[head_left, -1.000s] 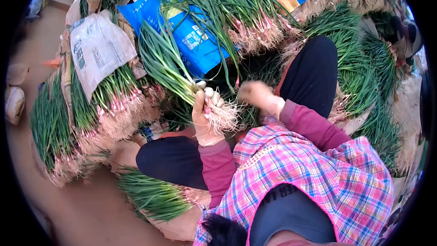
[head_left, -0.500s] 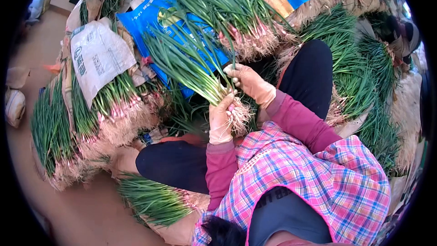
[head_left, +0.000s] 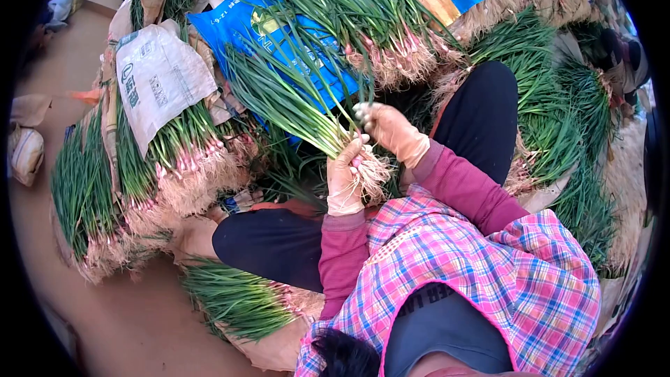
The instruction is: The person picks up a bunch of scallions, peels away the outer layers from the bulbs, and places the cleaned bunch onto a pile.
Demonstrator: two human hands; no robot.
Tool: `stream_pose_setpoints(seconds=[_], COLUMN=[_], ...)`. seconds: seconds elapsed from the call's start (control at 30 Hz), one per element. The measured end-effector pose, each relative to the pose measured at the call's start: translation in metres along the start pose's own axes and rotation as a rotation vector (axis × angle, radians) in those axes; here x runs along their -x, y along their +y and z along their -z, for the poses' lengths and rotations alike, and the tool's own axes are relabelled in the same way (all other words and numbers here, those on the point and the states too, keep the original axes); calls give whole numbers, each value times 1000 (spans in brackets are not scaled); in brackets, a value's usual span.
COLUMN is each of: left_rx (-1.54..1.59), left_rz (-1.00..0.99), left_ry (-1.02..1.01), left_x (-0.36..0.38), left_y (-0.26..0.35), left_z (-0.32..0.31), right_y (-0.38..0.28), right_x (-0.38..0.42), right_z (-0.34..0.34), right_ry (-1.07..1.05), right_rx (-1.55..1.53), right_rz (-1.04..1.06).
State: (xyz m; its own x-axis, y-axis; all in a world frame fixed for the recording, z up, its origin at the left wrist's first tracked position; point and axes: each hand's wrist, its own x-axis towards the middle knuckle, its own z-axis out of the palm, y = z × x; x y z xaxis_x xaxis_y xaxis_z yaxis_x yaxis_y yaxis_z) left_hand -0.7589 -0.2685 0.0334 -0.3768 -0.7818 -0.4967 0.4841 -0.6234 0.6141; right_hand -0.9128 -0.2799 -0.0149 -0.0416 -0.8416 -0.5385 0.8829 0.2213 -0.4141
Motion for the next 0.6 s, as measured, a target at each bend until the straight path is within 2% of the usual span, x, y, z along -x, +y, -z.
stream_pose_setpoints(seconds=[0.03, 0.1, 0.13, 0.17, 0.2, 0.23, 0.3, 0.33, 0.37, 0.43, 0.47, 0.5, 0.53, 0.57, 0.6], left_rx=[24, 31, 49, 68, 128, 127, 106, 70, 52, 187, 177, 321, 319, 317, 403], left_rz=[21, 39, 69, 105, 200, 202, 185, 106, 44, 52, 91, 128, 118, 111, 123], left_ry=[-33, -48, -17, 15, -85, -90, -62, 19, 11, -197, -114, -222, -202, -184, -317], left_x=[2, 4, 4, 5, 1, -1, 1, 3, 5, -6, 1, -2, 0, 1, -3], left_y=[3, 3, 3, 1, 4, -1, 2, 2, 2, -5, 2, 5, 7, 9, 7], left_z=[-2, 0, -2, -2, 7, 12, 6, -1, -3, 14, 5, 6, 2, -2, 4], right_y=[-5, -23, -25, -23, -19, -17, -19, -18, -16, -12, -13, -14, -12, -7, -4], right_x=[-8, -14, -23, -30, -38, -46, -34, -24, -16, -26, -27, -27, -25, -27, -31], right_z=[8, 2, -1, -7, -13, -20, -45, -56, -62, -59, -58, -56, -53, -53, -52], right_ry=[37, 52, -138, -230, -275, -325, -265, -197, -125, 69, 91, 114, 170, 216, 201], right_rx=[-118, 99, 67, 69, 113, 165, 166, 303, 444, 755, 927, 1095, 1228, 1192, 991], right_rz=[59, 147, 14, -111, -116, -121, -81, 13, 107, 307, 496, 687, 895, 880, 775])
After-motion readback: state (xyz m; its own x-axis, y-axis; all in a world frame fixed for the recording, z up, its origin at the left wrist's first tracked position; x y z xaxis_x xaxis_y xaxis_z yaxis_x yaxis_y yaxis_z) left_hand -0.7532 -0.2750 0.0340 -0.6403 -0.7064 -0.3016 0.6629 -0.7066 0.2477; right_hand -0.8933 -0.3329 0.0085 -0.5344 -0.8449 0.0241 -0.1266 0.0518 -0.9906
